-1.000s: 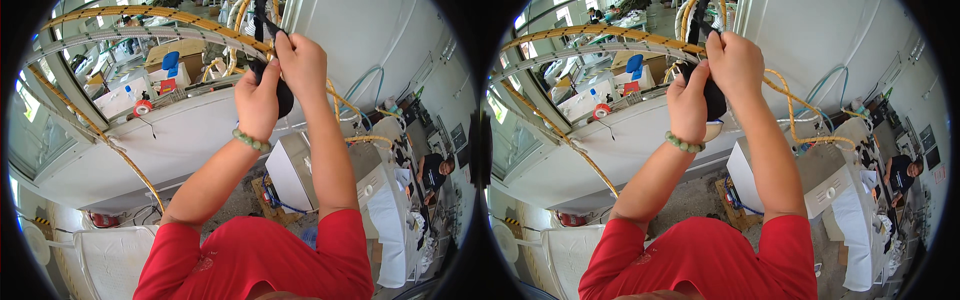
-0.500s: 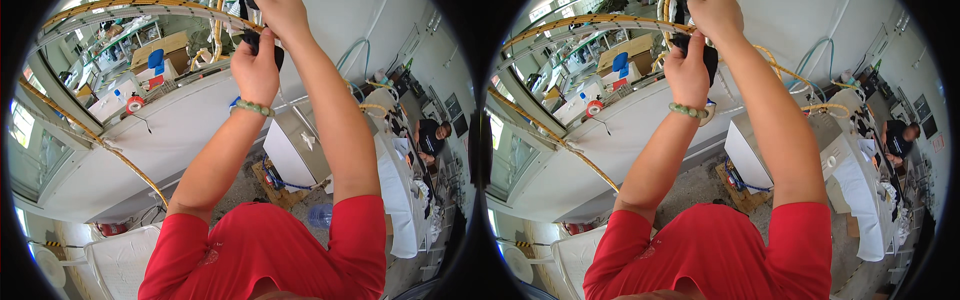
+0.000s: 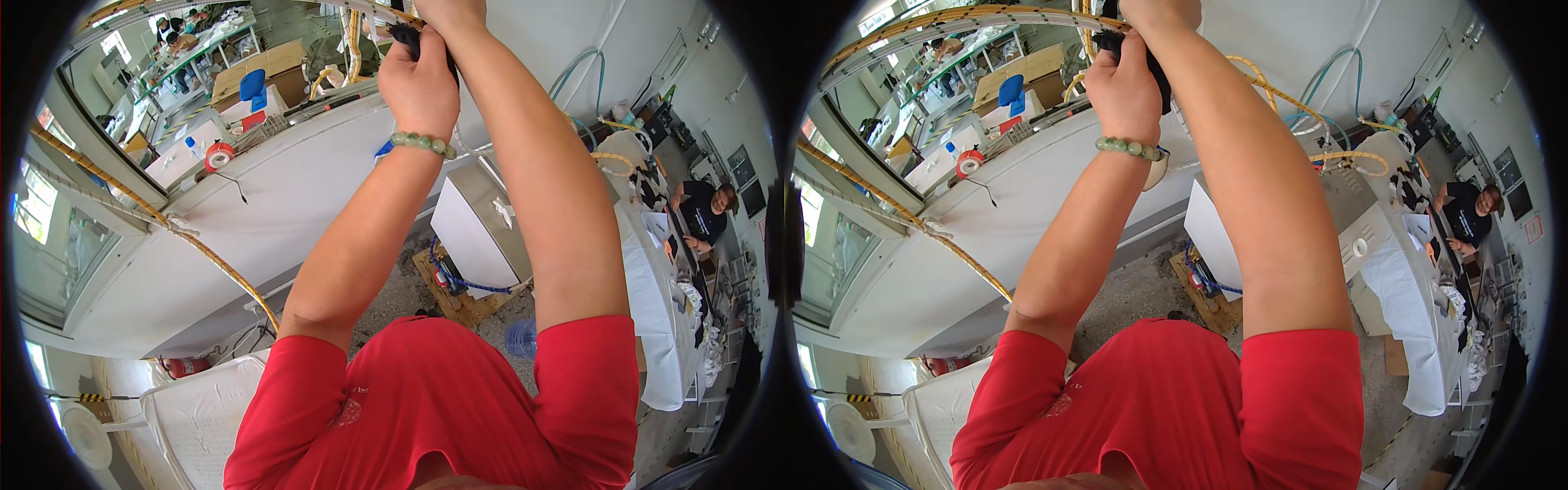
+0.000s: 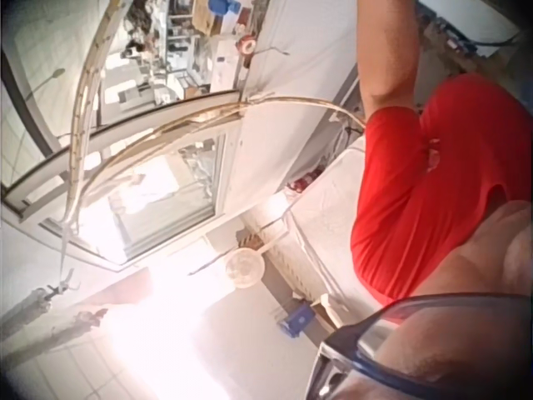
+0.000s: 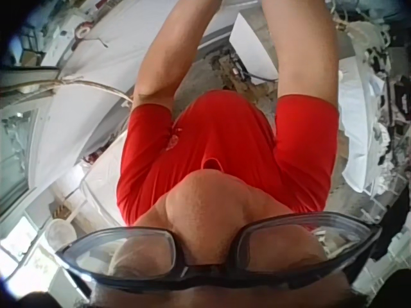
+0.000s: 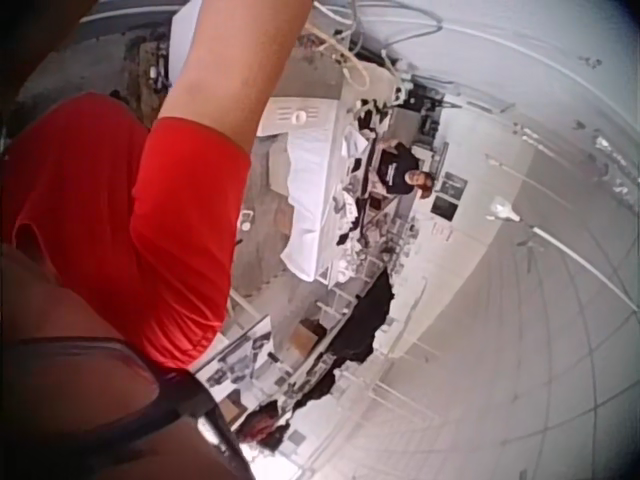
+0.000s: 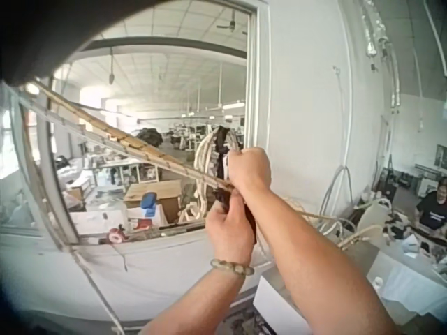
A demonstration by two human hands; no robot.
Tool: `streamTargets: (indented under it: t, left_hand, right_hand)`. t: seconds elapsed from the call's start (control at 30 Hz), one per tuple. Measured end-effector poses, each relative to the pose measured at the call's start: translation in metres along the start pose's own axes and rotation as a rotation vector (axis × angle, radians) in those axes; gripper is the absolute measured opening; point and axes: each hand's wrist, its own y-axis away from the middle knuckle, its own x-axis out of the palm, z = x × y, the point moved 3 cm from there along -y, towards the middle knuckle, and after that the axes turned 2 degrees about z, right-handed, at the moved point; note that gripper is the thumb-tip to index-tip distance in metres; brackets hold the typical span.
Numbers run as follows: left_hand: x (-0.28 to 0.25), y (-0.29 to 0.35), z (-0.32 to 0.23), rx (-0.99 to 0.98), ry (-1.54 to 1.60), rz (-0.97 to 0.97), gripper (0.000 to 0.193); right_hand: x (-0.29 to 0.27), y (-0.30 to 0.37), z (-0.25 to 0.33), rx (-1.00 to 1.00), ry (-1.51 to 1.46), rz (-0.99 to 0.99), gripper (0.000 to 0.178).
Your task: Iron and fold a grey long-sleeved shirt on a pressing table.
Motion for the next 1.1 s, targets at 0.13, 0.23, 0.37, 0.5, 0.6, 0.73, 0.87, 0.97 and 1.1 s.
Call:
streamTargets:
  t: [0.13, 0.23, 0.37, 0.5, 0.6, 0.73, 0.87, 0.97, 1.1]
  left_hand:
    - [-0.002, -0.001, -0.003, -0.029, 0.059, -0.011, 0.038]
    - [0.0, -0.001, -0.004, -0.04, 0.072, -0.012, 0.037]
    - [-0.001, -0.002, -0.007, -0.041, 0.049, -0.027, 0.038]
    - [-0.005, 0.001, -0.012, -0.017, -0.032, 0.01, 0.039]
    - [-0.019, -0.008, -0.024, 0.048, -0.204, 0.099, 0.04]
    - [-0.059, -0.01, -0.027, -0.267, -0.075, 0.329, 0.039]
    - [-0.105, -0.008, -0.021, -0.396, -0.178, 0.295, 0.038]
    - [-0.128, -0.016, -0.021, -0.38, -0.154, 0.279, 0.039]
    - [-0.152, -0.011, -0.022, -0.244, -0.239, 0.161, 0.034]
  right_hand:
    - [-0.001, 0.003, 0.009, 0.032, -0.007, -0.016, 0.037]
    - [0.0, 0.0, 0.008, 0.046, -0.005, -0.012, 0.037]
    - [0.008, -0.003, 0.009, -0.039, -0.018, -0.071, 0.037]
    - [-0.003, -0.003, 0.013, -0.072, -0.034, -0.06, 0.039]
    - [-0.015, 0.001, 0.021, -0.24, -0.095, 0.16, 0.044]
    - [-0.047, 0.047, -0.015, -0.278, -0.239, 0.207, 0.034]
    - [-0.055, 0.12, -0.076, -0.19, -0.532, 0.188, 0.022]
    - [-0.044, 0.163, -0.118, -0.11, -0.518, 0.37, 0.017]
    - [-0.028, 0.224, -0.173, 0.037, -0.443, 0.696, 0.014]
